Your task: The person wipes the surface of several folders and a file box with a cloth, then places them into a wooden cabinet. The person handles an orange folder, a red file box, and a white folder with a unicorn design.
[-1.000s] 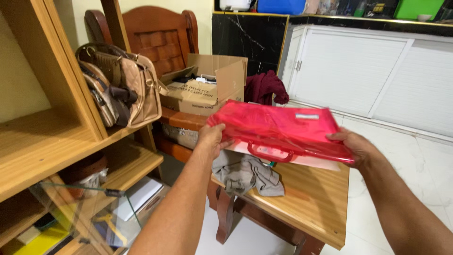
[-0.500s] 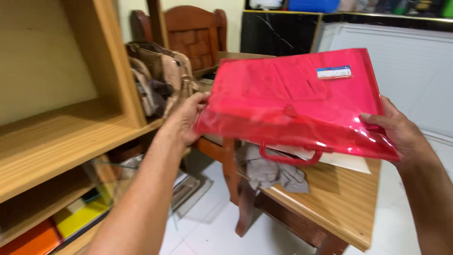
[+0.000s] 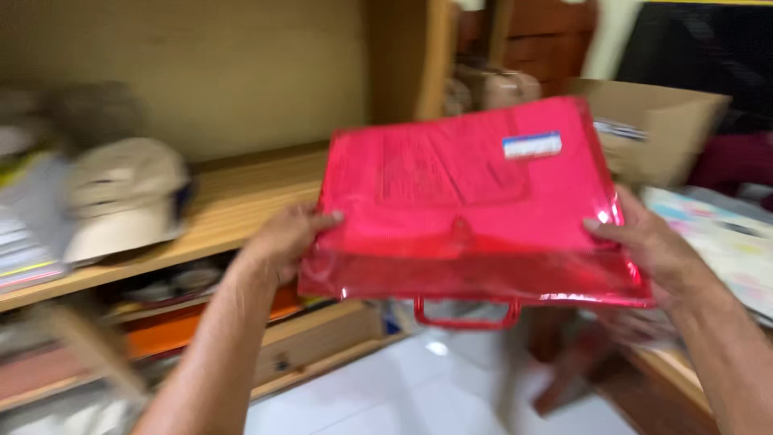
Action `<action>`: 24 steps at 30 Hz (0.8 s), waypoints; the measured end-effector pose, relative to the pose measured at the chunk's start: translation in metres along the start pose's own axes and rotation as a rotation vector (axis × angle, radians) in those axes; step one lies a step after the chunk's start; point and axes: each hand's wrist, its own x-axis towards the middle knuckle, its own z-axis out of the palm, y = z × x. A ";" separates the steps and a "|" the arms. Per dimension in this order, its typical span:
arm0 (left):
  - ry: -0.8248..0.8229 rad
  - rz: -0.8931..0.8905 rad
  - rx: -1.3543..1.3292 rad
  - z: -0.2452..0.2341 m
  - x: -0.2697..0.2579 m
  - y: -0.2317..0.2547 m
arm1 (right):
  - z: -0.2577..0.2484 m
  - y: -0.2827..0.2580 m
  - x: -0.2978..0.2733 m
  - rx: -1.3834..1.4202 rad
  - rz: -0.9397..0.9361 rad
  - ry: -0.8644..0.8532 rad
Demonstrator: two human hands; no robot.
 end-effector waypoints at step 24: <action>0.473 0.141 1.520 -0.206 0.108 -0.039 | 0.213 0.153 0.270 -0.901 -0.522 -0.149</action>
